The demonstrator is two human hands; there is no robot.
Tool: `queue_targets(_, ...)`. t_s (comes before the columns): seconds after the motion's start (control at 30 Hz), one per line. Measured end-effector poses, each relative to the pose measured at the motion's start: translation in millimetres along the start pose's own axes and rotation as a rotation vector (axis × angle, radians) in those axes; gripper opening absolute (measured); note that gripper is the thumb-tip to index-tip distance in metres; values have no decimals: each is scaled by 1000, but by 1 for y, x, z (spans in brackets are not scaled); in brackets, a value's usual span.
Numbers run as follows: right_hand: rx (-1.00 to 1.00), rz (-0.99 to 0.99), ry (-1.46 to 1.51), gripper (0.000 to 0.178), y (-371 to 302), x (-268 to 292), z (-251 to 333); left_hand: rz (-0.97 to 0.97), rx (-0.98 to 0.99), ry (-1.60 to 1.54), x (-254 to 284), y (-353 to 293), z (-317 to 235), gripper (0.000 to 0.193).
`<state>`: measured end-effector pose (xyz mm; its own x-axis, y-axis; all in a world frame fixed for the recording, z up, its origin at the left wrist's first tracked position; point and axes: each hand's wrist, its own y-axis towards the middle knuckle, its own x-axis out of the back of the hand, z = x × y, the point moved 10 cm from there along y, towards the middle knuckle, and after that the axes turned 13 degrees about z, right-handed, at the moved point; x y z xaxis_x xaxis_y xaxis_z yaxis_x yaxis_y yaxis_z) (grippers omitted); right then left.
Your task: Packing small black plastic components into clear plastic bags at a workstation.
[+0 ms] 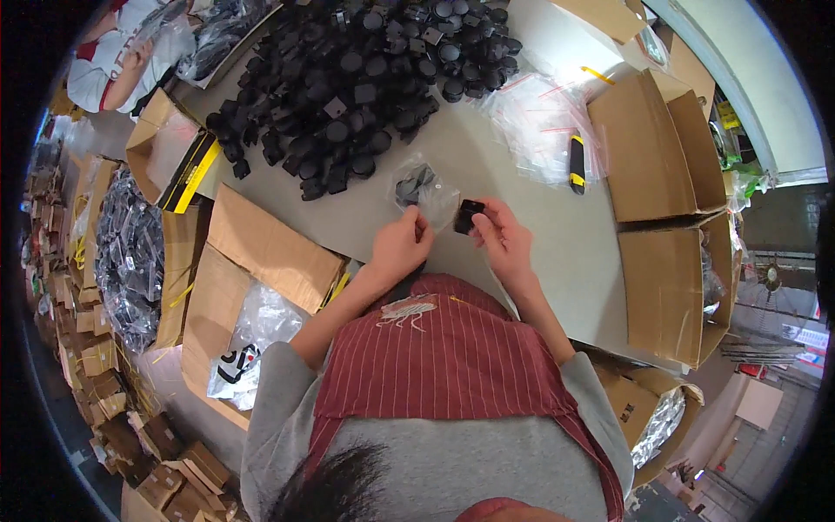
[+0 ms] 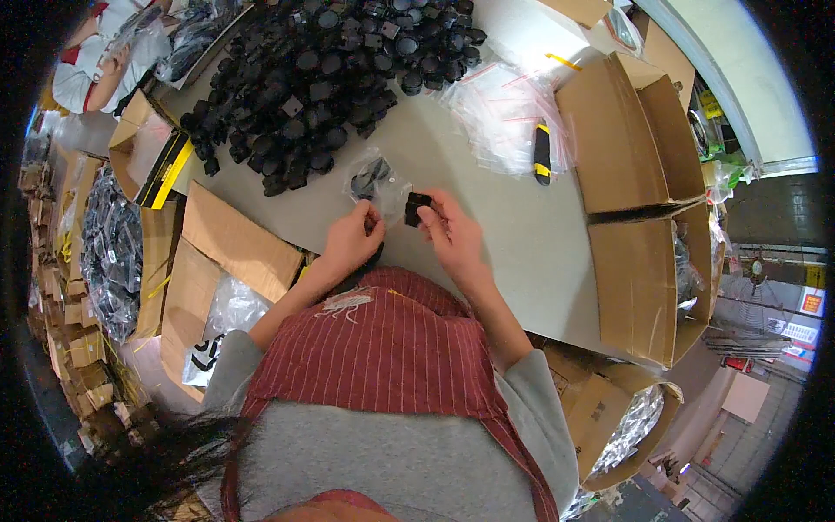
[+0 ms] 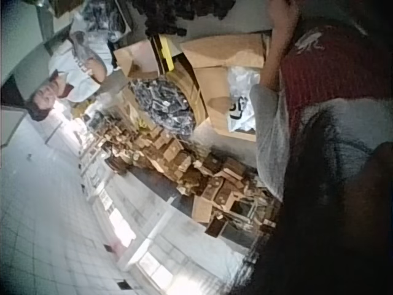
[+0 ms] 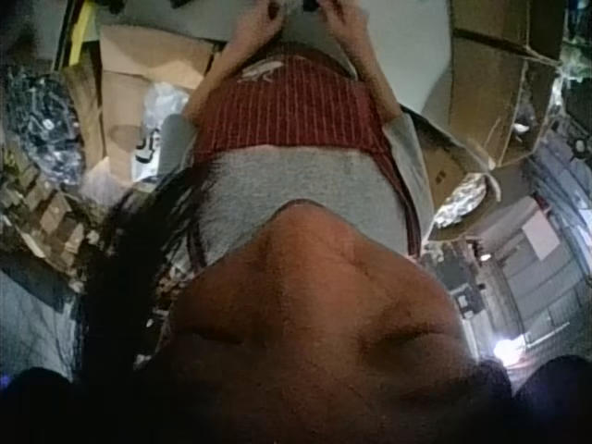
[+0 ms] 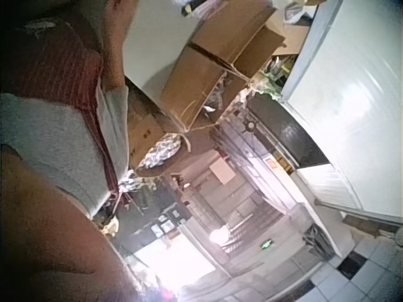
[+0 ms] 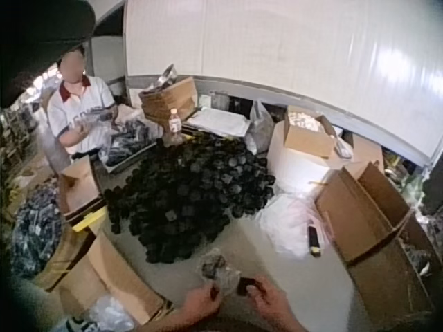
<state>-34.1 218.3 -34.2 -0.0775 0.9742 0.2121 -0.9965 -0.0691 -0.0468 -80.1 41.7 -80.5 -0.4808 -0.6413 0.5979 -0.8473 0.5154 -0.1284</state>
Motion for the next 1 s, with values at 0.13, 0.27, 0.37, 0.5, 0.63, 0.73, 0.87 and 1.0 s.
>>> queue_targets(0.13,115,-3,164,34,0,-5,-13,-22,18,3,3,1,-2,17)
queue_targets(0.27,58,80,-108,31,-9,-11,-5,10,75,-58,3,0,4,18)
queue_targets(0.37,134,92,-358,31,-13,-19,7,9,92,-113,2,0,5,19)
queue_targets(0.5,410,168,-810,35,-23,-48,14,-4,37,-101,2,2,1,19)
queue_targets(0.63,526,295,-919,36,-25,-66,8,7,19,-111,-2,2,5,17)
queue_targets(0.73,541,324,-882,35,-19,-66,-6,10,16,-84,-5,2,10,17)
queue_targets(0.87,477,182,-647,35,-8,-51,-23,20,-9,32,-7,2,12,17)
queue_targets(1.0,406,62,-546,28,7,-49,-24,37,-8,88,-13,2,9,18)
